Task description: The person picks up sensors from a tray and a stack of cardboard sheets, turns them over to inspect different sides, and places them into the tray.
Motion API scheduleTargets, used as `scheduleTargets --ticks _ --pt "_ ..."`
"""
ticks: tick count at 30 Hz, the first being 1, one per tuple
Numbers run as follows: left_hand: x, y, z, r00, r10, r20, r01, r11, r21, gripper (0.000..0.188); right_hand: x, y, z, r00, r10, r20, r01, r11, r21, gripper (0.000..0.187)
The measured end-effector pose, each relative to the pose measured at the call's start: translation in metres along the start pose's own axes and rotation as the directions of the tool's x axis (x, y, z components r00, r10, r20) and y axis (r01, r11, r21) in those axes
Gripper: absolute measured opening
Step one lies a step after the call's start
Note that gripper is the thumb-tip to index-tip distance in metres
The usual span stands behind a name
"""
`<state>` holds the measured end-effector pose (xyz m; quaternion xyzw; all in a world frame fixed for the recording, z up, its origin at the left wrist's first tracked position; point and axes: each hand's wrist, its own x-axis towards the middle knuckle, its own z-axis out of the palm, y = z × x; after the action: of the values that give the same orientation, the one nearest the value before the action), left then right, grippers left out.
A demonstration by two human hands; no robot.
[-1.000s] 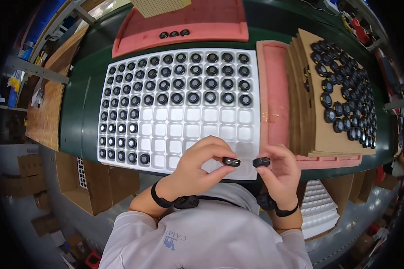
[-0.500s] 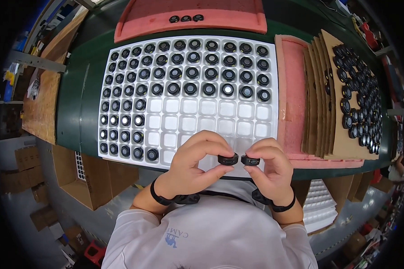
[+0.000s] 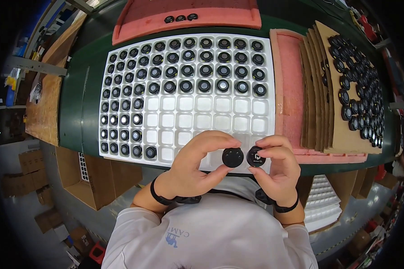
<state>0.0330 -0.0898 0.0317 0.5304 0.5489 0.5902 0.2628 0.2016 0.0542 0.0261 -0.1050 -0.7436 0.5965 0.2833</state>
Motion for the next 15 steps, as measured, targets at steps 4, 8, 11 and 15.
scheduleTargets --ticks 4,8,11,15 --pt "0.002 0.001 0.002 1.0 0.006 0.011 -0.006 1.0 -0.001 0.054 -0.002 -0.001 -0.002 1.0 0.004 -0.016 -0.004 1.0 -0.001 0.033" --pt "0.006 0.004 0.004 1.0 0.024 -0.01 -0.024 1.0 0.018 0.046 -0.003 -0.002 -0.007 0.999 -0.024 -0.031 0.022 0.999 -0.045 0.033" --pt "0.009 0.004 0.004 0.999 0.036 -0.009 -0.036 0.999 0.022 0.037 -0.003 -0.009 -0.018 0.997 -0.065 -0.05 0.058 0.989 -0.138 0.033" --pt "0.007 0.001 0.007 1.0 0.016 -0.015 -0.016 1.0 -0.022 0.025 0.007 -0.024 -0.045 0.977 -0.182 -0.108 0.13 0.918 -0.375 0.033"
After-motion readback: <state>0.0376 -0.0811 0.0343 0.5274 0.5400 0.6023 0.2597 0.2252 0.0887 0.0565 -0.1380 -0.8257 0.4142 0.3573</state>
